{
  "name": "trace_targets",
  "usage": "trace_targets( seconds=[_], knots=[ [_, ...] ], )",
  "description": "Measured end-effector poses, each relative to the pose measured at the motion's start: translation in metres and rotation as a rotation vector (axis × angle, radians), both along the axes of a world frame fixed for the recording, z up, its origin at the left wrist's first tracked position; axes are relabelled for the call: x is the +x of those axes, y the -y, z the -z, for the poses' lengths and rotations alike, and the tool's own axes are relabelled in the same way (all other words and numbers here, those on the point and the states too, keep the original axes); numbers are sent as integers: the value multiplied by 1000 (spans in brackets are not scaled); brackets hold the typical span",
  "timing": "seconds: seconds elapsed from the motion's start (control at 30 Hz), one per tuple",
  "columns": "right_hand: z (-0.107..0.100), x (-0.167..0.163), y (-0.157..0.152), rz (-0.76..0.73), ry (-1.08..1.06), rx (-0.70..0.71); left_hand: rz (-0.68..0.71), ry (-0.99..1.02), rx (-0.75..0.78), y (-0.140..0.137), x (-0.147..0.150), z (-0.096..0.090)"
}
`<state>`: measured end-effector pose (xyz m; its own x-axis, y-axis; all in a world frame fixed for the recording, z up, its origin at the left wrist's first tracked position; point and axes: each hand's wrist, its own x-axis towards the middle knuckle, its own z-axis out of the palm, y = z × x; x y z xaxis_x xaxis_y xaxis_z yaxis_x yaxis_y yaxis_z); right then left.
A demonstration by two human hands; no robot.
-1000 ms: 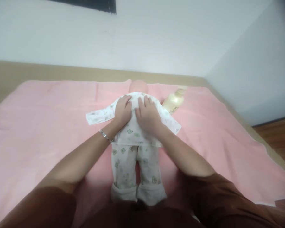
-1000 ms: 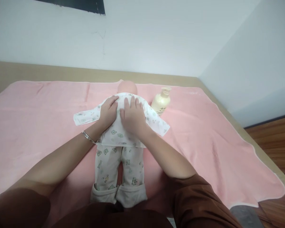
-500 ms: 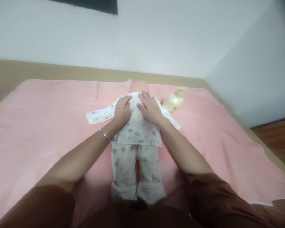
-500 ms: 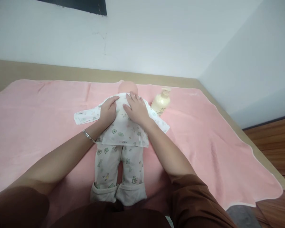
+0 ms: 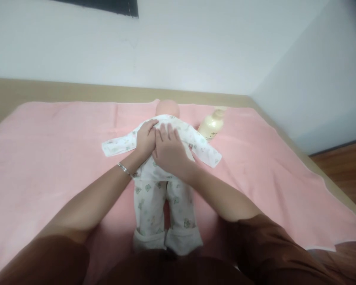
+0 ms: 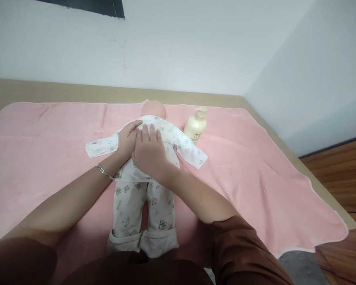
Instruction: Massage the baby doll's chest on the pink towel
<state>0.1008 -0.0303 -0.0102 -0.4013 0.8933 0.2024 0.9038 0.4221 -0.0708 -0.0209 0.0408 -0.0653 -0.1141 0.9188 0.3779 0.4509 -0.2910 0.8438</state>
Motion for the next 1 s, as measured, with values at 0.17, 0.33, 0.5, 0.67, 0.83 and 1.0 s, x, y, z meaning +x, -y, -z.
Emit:
trace_targets(
  seconds=[0.17, 0.33, 0.5, 0.67, 0.83, 1.0],
  knots=[
    [-6, 25, -36, -269, -60, -157, 19, 10, 35, 2, -1, -1],
    [-1, 47, -68, -97, -198, -155, 8, -36, 19, 5, 0, -5],
    [2, 21, -36, 136, -150, -138, 4, -19, 7, 4, 0, -4],
    [-3, 4, -9, 7, -80, -68, -14, 20, -21, 5, 0, -6],
    [-7, 30, -45, -116, -157, -209, 0, -18, 8, 5, 0, -7],
    [0, 32, -52, 17, -207, -153, 1, -32, 10, 6, 1, -7]
  ],
)
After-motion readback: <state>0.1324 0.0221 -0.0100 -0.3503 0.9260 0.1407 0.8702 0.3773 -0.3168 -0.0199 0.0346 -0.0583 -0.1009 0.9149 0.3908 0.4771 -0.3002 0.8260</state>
